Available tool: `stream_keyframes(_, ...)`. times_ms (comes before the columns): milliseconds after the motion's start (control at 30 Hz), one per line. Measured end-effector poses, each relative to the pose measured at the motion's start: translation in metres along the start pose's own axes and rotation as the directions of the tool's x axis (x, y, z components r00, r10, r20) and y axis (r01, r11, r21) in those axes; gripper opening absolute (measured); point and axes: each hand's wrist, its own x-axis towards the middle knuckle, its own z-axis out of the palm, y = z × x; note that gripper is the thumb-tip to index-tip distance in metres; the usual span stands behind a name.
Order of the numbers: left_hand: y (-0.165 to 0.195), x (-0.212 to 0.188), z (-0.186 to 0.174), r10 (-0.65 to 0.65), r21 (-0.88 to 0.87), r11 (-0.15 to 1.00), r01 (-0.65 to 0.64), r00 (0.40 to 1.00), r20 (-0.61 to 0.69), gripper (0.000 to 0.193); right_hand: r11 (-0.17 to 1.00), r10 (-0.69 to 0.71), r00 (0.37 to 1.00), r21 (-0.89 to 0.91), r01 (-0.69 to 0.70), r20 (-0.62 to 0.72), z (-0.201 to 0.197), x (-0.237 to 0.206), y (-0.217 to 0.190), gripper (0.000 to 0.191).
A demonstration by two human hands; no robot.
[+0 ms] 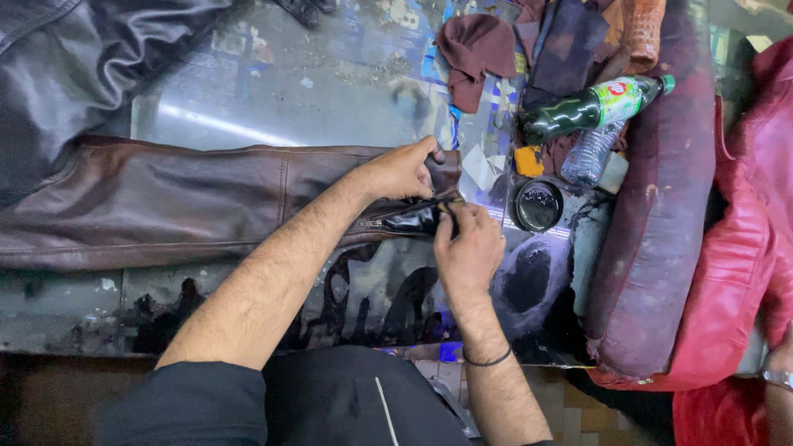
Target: The person spreads a black leather jacket and brown leather pants on a work table and rubs dark polish or dye into the leather using a small sponge applicator, dipping it into a tin of polish and working it over the sleeves and pant legs section by section.
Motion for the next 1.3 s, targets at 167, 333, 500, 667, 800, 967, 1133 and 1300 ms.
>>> stream_keyframes(167,-0.002,0.002,0.0,0.013,0.044,0.999,-0.014,1.0,0.014,0.063,0.975,-0.219,0.974,0.037,0.217,0.051,-0.009,0.0,-0.001,0.019)
stream_keyframes(333,-0.002,0.007,0.002,0.005,-0.016,1.0,-0.004,1.0,0.013,0.064,0.998,-0.051,0.998,0.025,0.05,0.046,-0.01,0.005,0.003,0.017)
stream_keyframes(500,-0.004,0.006,-0.001,0.028,-0.01,1.0,-0.028,0.999,0.038,0.063,0.947,-0.298,0.952,0.149,0.285,0.072,0.001,-0.004,-0.019,0.015)
stream_keyframes(667,0.0,0.005,0.0,-0.001,-0.022,1.0,0.002,1.0,0.029,0.065,0.983,-0.18,0.971,-0.002,0.183,0.154,-0.023,0.009,-0.005,0.016)
stream_keyframes(800,0.002,0.004,-0.001,-0.01,-0.01,1.0,0.01,0.999,0.03,0.066,0.993,-0.111,0.985,-0.021,0.115,0.128,-0.019,0.006,-0.019,0.018)
stream_keyframes(967,0.0,0.002,-0.002,0.003,-0.028,1.0,-0.002,0.999,0.04,0.063,0.877,-0.478,0.845,0.082,0.473,0.241,-0.007,-0.004,-0.033,0.024)
stream_keyframes(1133,-0.003,0.004,0.002,-0.03,-0.077,0.996,0.034,0.998,0.059,0.061,0.817,-0.562,0.759,0.076,0.572,0.329,-0.043,0.029,0.031,0.031)
stream_keyframes(1300,-0.01,0.006,0.005,0.011,-0.002,1.0,-0.011,1.0,0.024,0.063,0.879,-0.416,0.886,-0.161,0.449,0.203,-0.069,0.037,0.056,0.02)
